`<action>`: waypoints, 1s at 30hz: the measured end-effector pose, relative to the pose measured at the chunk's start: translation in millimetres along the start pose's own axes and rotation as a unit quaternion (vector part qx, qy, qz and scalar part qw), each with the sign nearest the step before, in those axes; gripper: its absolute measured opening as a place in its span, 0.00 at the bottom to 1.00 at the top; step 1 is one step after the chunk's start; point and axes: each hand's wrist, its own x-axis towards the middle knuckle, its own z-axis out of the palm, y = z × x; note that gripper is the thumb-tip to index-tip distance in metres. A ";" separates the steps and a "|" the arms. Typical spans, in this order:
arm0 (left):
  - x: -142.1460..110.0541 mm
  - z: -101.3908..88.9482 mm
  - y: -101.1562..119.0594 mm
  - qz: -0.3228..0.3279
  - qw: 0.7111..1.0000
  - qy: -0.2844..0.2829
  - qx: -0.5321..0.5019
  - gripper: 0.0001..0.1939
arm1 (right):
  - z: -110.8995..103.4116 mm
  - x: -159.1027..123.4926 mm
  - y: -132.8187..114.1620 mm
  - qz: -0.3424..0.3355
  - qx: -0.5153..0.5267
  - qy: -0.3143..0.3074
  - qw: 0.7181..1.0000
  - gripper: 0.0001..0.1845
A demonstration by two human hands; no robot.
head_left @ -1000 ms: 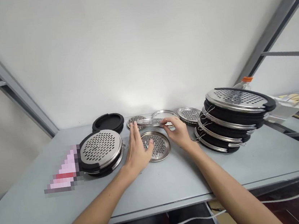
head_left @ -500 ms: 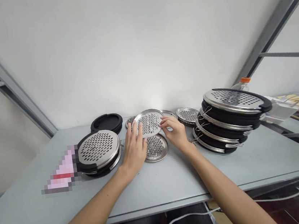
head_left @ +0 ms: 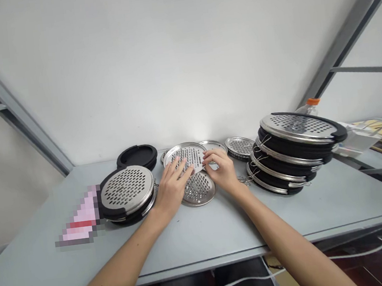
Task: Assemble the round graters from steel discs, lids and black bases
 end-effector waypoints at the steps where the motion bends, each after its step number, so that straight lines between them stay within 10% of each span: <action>1: -0.1 -0.5 -0.9 -0.001 1.000 0.002 -0.005 0.22 | -0.1 -0.1 -2.0 0.005 -0.002 -0.002 1.000 0.08; 9: -0.5 -1.8 -1.3 -0.004 1.000 -0.012 -0.012 0.23 | -3.3 0.7 -5.0 -0.034 -0.076 -0.166 0.983 0.42; 30: -3.9 4.6 -7.3 -0.008 1.000 -0.029 0.007 0.21 | -7.0 1.5 -3.6 -0.031 0.007 -0.239 0.970 0.38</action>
